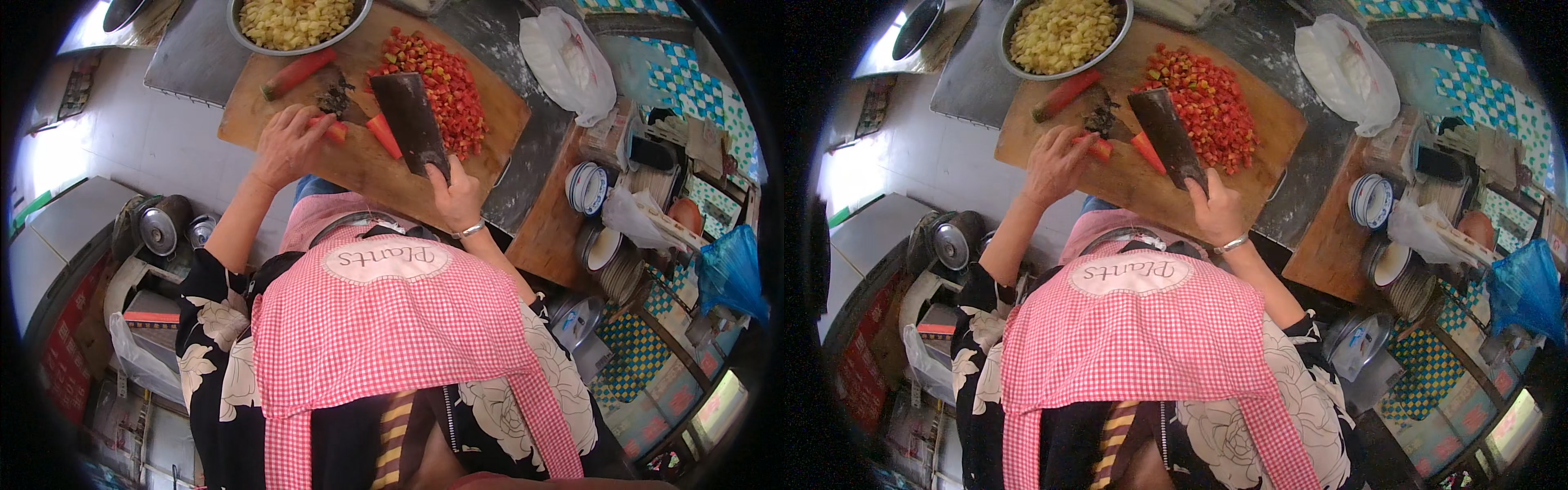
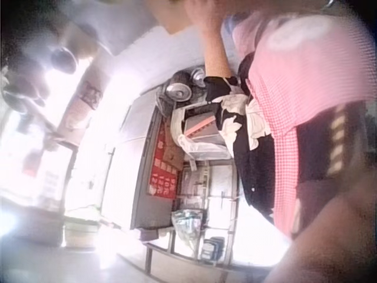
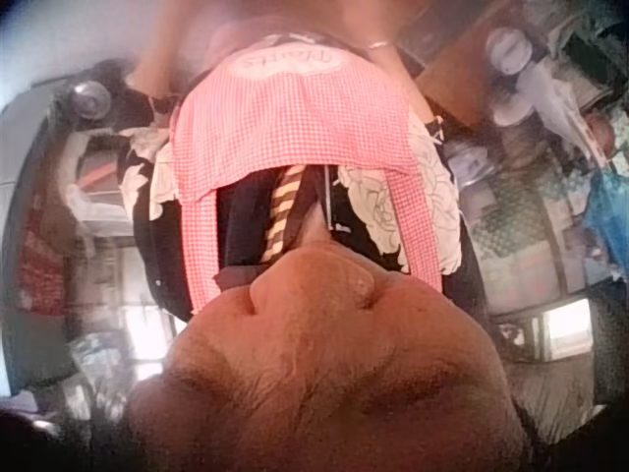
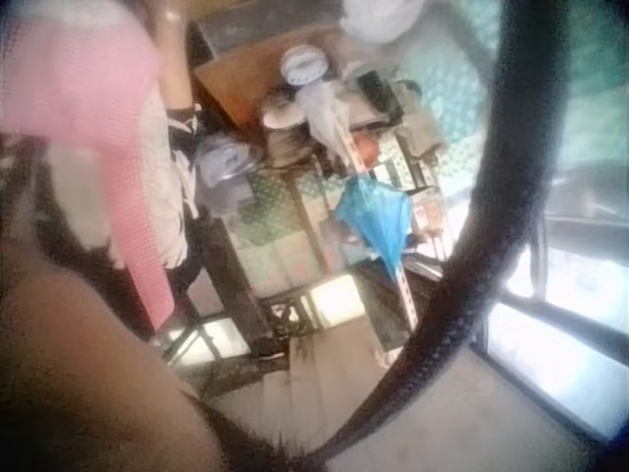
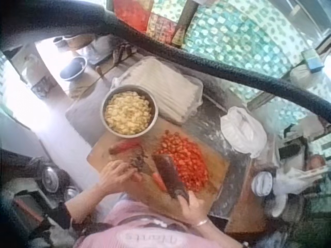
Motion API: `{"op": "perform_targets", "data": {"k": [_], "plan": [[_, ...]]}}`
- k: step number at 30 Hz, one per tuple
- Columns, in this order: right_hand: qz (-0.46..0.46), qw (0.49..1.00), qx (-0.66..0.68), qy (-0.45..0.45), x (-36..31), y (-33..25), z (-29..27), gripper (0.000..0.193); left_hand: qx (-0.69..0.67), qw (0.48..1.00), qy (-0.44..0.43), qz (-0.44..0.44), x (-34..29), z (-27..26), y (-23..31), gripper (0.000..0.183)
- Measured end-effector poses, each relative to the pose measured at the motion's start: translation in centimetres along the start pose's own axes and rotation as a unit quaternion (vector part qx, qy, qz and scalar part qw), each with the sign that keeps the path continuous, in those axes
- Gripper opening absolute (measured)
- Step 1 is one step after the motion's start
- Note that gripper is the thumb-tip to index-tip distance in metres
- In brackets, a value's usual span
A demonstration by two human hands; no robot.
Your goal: The person chops a carrot into small pieces on a wooden cutting board using a cleaver. After finishing the chopping, the person moves to the sink and washes a bowl of diced potatoes under running water, using a strainer to drain them.
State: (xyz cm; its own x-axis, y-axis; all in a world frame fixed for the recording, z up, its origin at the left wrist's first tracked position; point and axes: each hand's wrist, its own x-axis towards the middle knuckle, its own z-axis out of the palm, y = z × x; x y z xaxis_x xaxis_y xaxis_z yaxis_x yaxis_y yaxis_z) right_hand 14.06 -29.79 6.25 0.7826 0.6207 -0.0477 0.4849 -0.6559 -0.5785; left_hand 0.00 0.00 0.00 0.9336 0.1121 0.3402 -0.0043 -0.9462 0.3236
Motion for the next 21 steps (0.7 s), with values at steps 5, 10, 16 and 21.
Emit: {"op": "perform_targets", "data": {"k": [5,10,16,21], "plan": [[0.030,0.999,0.032,-0.009,-0.4,0.8,-1.5,0.031,-0.078,0.993,-0.003,0.083,4.0,3.2,3.2,0.041],[0.032,0.999,0.016,-0.004,-1.5,1.6,-1.6,0.025,-0.083,0.990,-0.100,0.057,5.9,4.8,5.1,0.039],[0.085,0.986,0.136,-0.050,-2.0,1.7,-1.2,0.028,-0.224,0.965,-0.082,-0.108,5.4,3.2,6.0,0.058],[0.262,0.887,0.347,-0.151,-1.2,0.5,-2.1,0.025,-0.763,0.568,-0.106,-0.291,6.6,2.8,6.7,0.053]]}}
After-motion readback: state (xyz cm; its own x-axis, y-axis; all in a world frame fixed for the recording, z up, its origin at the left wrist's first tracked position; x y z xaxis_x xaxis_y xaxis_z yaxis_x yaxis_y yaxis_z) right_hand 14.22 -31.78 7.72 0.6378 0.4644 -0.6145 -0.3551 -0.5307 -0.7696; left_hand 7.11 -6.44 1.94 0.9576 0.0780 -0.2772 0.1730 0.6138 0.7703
